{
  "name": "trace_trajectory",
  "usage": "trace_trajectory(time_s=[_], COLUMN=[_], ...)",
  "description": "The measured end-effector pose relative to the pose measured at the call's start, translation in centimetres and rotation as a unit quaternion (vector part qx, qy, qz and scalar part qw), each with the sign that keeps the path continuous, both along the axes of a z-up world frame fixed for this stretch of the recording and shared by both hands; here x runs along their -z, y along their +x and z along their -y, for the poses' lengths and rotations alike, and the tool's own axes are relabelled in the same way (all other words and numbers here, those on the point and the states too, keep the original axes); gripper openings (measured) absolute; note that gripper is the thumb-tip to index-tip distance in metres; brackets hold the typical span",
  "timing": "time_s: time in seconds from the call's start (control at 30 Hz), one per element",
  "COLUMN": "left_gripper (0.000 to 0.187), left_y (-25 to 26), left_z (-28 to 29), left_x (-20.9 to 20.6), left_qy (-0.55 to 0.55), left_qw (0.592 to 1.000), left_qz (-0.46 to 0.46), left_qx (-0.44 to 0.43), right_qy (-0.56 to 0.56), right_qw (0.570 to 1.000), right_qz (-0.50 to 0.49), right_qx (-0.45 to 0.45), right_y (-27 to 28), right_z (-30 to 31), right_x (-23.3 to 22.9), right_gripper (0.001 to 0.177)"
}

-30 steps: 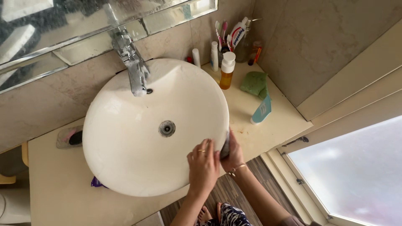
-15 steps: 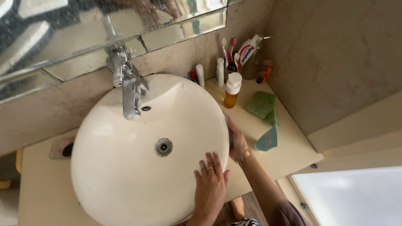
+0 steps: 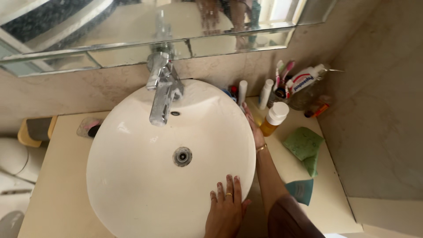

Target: The person scrubs a white bathroom sink with a gray cloth, rinses the cloth under running water, and wipes the sink basin and faucet. The person also removes the drain stopper, rinses it, and places it back. The task is performed in a bathroom with a mirror and various toiletries visible.

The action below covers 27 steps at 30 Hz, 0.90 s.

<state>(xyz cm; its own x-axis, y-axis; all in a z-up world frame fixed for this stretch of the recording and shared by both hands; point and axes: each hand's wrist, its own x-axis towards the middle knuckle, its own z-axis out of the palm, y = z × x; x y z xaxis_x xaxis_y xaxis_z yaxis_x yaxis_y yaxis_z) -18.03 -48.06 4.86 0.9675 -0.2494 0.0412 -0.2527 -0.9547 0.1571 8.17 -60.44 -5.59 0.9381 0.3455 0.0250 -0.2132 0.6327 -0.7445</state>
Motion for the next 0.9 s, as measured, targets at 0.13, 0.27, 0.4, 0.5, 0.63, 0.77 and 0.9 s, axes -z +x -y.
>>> trace_trajectory(time_s=[0.13, 0.27, 0.4, 0.5, 0.63, 0.77, 0.9], left_gripper=[0.072, 0.074, 0.073, 0.073, 0.075, 0.075, 0.073], left_y=[-0.1, 0.3, 0.2, 0.1, 0.4, 0.2, -0.1], left_z=[0.2, 0.0, 0.3, 0.4, 0.5, 0.4, 0.4], left_x=[0.2, 0.4, 0.7, 0.3, -0.1, 0.2, 0.2], left_qy=[-0.011, -0.002, -0.012, -0.024, -0.028, -0.032, -0.027], left_qw=[1.0, 1.0, 0.999, 0.998, 0.998, 0.998, 0.999], left_qz=[-0.008, -0.031, -0.043, -0.059, -0.052, -0.051, -0.026], left_qx=[-0.006, 0.003, -0.007, -0.011, -0.006, -0.005, -0.007], right_qy=[0.012, -0.004, -0.056, -0.111, -0.249, -0.258, -0.264], right_qw=[0.999, 0.998, 0.994, 0.989, 0.961, 0.955, 0.945], right_qz=[0.007, 0.017, 0.049, -0.015, -0.039, 0.08, 0.048], right_qx=[-0.042, -0.061, -0.086, -0.092, -0.113, -0.125, -0.186], right_y=[0.6, 2.5, 9.6, 10.5, 9.5, 11.7, 15.2], right_z=[0.1, 0.4, -1.1, -2.0, -1.2, -1.9, -4.2], right_x=[-0.1, -0.7, -1.0, -0.6, -3.4, -8.1, -6.4], right_gripper=[0.06, 0.06, 0.062, 0.067, 0.068, 0.072, 0.069])
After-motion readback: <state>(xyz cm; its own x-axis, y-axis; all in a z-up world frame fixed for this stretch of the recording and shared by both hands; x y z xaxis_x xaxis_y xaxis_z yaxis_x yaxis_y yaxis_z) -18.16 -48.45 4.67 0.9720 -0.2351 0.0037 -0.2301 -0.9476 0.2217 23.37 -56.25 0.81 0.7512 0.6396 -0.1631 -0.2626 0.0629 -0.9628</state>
